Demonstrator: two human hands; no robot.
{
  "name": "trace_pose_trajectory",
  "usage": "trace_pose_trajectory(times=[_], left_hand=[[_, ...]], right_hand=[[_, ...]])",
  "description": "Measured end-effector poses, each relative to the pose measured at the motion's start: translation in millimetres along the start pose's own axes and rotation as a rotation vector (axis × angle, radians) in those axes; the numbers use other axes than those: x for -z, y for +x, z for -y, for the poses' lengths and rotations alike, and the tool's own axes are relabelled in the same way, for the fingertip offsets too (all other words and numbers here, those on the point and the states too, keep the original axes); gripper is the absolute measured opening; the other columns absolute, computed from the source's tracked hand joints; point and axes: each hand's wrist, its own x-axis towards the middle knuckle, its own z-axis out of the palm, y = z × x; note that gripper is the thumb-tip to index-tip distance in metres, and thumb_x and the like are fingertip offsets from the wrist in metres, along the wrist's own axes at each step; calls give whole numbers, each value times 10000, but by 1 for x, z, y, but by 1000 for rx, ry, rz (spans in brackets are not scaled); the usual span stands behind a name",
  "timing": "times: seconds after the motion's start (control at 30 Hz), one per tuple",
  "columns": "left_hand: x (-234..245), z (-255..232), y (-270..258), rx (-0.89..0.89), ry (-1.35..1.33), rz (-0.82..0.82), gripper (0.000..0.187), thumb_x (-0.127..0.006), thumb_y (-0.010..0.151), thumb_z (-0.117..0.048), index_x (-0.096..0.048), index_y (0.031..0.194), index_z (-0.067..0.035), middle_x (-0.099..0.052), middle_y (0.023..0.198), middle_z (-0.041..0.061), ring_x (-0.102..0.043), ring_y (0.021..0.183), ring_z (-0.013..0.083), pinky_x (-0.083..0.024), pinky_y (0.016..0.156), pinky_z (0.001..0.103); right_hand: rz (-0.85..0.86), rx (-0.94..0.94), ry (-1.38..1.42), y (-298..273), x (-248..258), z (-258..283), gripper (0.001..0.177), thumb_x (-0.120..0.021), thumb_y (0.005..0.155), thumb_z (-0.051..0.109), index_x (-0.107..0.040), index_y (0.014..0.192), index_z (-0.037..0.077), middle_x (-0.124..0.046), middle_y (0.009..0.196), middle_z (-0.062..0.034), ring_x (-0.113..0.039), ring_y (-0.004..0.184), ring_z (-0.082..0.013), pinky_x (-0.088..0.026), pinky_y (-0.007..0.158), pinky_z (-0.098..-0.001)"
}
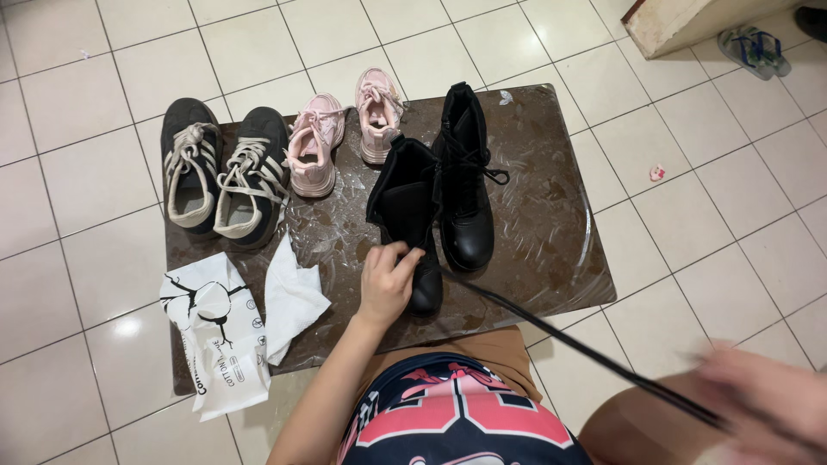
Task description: The person removes the laces from a black boot and then re-laces it. The person threads the laces through the eyelets and ties a knot. Other shoes are visible on the table but are not handled.
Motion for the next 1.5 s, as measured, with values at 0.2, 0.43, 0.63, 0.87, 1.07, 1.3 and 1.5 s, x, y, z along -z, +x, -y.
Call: trace_pose_trajectory(times=[0.2,0.43,0.63,0.87,1.07,1.3,1.5], left_hand=[[-11,0,-30,39,-47,39,256,-728,842,-2,-746,1078,-99,-529,699,59,-567,670,250,-454,621,391],[-19,-4,-40,92,-118,17,226,-708,886,-4,-732,1095,-86,-565,686,63,-586,638,242,-469,616,383],[-24,-8,-47,102,-146,-13,226,-709,900,-2,-732,1111,-81,-599,715,67,-605,661,248,-485,636,380],[-28,-7,-61,51,-79,-21,266,-713,868,-11,-747,1125,-73,-589,733,70,-612,685,252,-496,649,391],[-26,-4,-68,6,-6,-11,246,-712,858,-22,-741,1093,-88,-612,759,47,-631,708,228,-502,653,379],[-22,-2,-79,104,-160,42,280,-728,836,-12,-791,1091,-109,-607,746,49,-618,685,210,-503,645,346],[-28,-9,-83,868,-877,-119,157,-643,968,-45,-737,1085,-1,-705,936,37,-633,754,99,-523,654,264]], right_hand=[[396,-515,-561,27,-74,-127,139,-609,954,138,-714,975,50,-720,870,-84,-706,901,-268,-374,1107,-546],[253,-684,-585,30,-93,-198,172,-634,938,176,-711,1016,43,-697,1026,-91,-690,1003,-260,-518,926,-365],[-195,-699,-189,19,-110,-263,250,-550,1000,162,-694,1150,24,-708,1097,-47,-677,1045,-181,-539,931,-322],[-588,-841,374,17,-145,-339,163,-589,1068,151,-657,1012,13,-717,951,-56,-659,890,-147,-537,806,-298],[-574,-832,378,23,-161,-344,43,-629,987,39,-612,1021,19,-756,945,-128,-736,912,-195,-583,799,-309],[-614,-857,374,16,-158,-350,104,-648,956,11,-639,1058,0,-751,929,-131,-724,849,-195,-595,758,-306],[-650,-823,379,8,-163,-357,103,-656,972,19,-641,1072,-3,-751,932,-110,-688,798,-137,-563,729,-260]])
